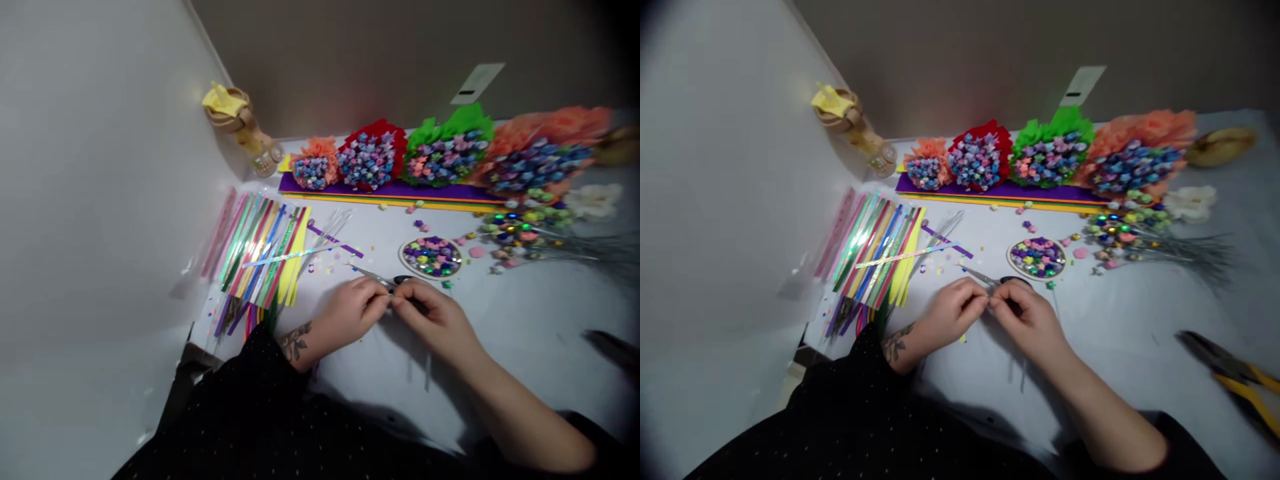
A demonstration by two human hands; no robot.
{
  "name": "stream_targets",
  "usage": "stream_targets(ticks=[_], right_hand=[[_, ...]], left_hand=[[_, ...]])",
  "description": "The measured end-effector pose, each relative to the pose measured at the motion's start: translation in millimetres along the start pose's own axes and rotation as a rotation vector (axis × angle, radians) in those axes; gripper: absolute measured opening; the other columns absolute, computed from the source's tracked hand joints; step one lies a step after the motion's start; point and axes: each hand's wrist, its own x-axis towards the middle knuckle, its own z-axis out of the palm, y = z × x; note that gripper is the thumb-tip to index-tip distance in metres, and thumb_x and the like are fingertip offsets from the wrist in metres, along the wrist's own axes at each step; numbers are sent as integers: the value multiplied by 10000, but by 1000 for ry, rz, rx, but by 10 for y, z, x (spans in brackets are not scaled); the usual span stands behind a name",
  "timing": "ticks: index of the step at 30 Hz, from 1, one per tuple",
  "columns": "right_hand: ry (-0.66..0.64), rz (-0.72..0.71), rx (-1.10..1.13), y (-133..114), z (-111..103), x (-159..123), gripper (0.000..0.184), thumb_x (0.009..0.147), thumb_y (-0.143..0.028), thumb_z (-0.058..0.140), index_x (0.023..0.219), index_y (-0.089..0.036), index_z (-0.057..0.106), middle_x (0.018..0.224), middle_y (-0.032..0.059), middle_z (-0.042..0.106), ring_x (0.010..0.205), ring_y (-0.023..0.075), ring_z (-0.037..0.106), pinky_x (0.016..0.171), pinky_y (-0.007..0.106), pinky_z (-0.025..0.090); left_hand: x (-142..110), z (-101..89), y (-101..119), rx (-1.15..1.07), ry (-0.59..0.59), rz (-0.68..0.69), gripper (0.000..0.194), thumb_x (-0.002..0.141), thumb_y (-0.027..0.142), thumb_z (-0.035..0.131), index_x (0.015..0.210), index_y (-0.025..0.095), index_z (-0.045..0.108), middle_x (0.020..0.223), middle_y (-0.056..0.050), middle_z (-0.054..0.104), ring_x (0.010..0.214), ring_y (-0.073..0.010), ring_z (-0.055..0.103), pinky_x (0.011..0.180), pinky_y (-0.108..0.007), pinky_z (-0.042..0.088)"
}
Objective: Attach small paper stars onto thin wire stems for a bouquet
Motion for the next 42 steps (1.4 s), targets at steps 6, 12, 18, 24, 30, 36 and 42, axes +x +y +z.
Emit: stream_targets(ticks=[6,12,18,24,30,36,42], right_hand=[[268,-137,-137,-25,41,-11,82,764,-216,597,741,-211,518,848,50,545,835,203,532,719,331,438],[365,-236,-247,-54,28,-13,53,759,-178,611,724,-216,601,995,64,553,985,236,493,848,414,405],[328,-215,-98,-104,24,2,86,758,-151,601,704,-214,624,911,51,604,925,213,524,834,394,422],[248,-124,88,-106,33,6,78,746,-140,584,699,-196,613,875,49,579,856,181,551,769,334,446],[207,-51,237,-78,44,15,71,740,-142,569,686,-183,590,874,40,528,813,155,546,723,299,448],[229,-114,139,-71,79,-5,69,735,-128,566,695,-184,565,836,36,526,763,152,535,613,265,444],[341,-400,-178,-26,123,-71,228,777,-147,595,995,-208,574,918,65,565,802,178,547,641,302,476]], left_hand=[[14,-4,-28,20,20,-56,122,857,170,474,759,192,543,722,-5,584,690,-138,544,645,-259,422],[9,-7,-63,8,30,28,106,873,161,460,799,197,527,766,-9,593,728,-135,551,657,-244,423],[23,-22,-25,11,45,13,128,865,192,471,777,202,563,741,-8,622,689,-136,562,649,-243,438],[32,-5,-7,-201,69,-279,135,796,236,542,698,188,622,587,25,596,536,-105,521,539,-214,424],[53,-20,14,-485,23,-420,117,740,285,608,711,172,622,550,38,593,446,-73,470,444,-187,373],[38,9,19,-493,85,-486,192,726,291,622,601,162,552,497,49,543,430,-63,430,442,-190,327],[26,81,-42,-699,165,-539,167,692,292,645,627,165,558,458,70,462,430,-64,372,460,-209,285]])
